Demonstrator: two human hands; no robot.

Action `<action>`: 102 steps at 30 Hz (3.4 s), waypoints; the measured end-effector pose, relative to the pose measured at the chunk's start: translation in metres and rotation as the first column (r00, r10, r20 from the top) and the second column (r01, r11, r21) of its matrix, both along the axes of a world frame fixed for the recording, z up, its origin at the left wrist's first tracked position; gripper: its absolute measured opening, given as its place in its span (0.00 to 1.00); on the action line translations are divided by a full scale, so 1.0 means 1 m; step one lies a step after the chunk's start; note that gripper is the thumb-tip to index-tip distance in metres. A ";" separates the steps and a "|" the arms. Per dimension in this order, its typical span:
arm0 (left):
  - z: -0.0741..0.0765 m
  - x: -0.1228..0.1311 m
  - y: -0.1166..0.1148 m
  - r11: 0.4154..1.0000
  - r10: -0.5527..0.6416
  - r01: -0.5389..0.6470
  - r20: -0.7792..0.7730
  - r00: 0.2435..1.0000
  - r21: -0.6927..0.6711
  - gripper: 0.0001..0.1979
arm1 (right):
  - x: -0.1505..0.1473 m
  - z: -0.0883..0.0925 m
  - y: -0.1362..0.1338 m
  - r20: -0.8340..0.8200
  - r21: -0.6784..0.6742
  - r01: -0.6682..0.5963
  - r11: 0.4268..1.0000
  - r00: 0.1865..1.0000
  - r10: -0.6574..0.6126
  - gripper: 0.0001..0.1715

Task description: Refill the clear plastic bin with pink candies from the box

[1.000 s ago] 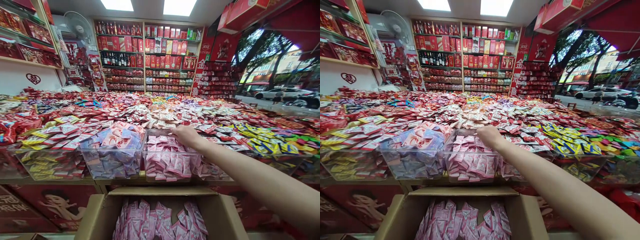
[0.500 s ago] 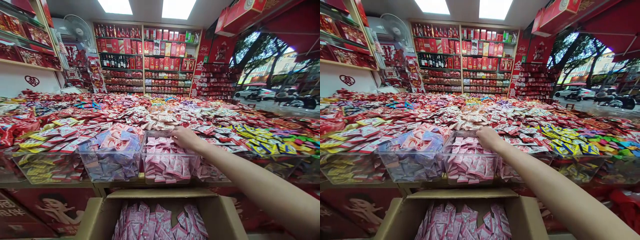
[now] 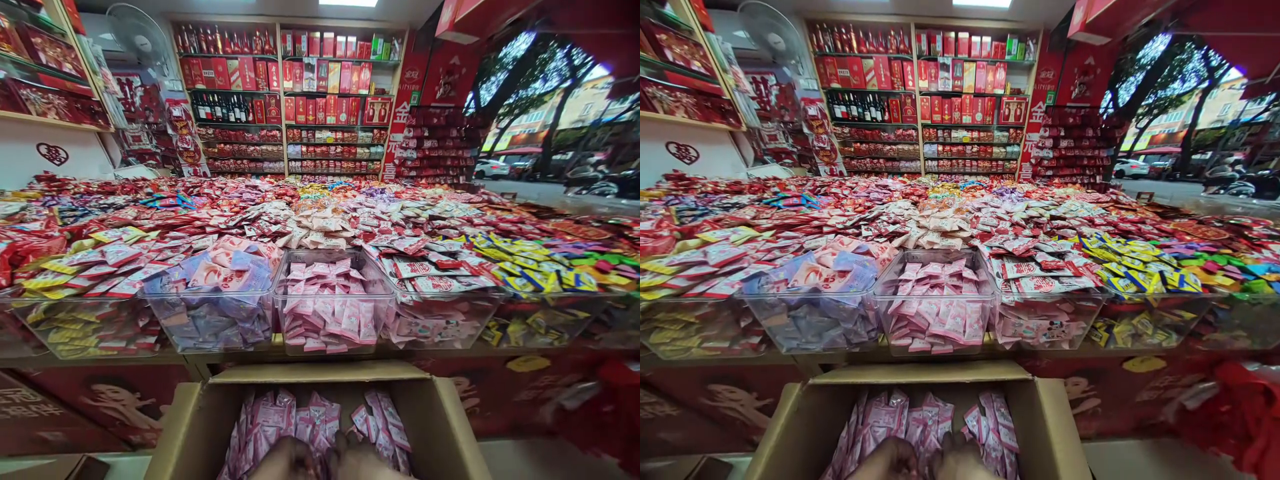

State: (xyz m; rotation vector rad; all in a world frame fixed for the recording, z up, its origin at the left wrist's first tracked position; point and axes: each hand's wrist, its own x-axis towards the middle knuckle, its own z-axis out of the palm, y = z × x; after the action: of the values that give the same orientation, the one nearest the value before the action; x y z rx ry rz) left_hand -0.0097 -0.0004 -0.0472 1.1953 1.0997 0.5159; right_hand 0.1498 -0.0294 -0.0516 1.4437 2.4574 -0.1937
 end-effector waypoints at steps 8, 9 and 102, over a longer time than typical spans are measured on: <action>0.021 0.009 0.018 0.927 0.360 -0.299 0.312 0.879 -0.227 0.09 | -0.004 -0.021 -0.007 -0.088 -0.156 -0.078 0.985 0.994 0.065 0.09; 0.024 0.009 0.016 0.912 0.391 -0.312 0.338 0.856 -0.265 0.09 | -0.003 -0.017 -0.007 -0.094 -0.152 -0.078 0.985 0.994 0.064 0.10; 0.046 0.026 -0.012 0.811 0.440 -0.186 0.370 0.818 -0.554 0.29 | 0.062 0.258 0.136 -0.471 0.224 0.357 0.907 0.854 -0.219 0.13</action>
State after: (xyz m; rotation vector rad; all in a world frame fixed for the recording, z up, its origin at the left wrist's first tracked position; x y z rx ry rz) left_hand 0.0162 -0.0120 -0.0007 0.3776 0.9166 0.6995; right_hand 0.2116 0.1065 0.2066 2.1165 2.6858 -0.2293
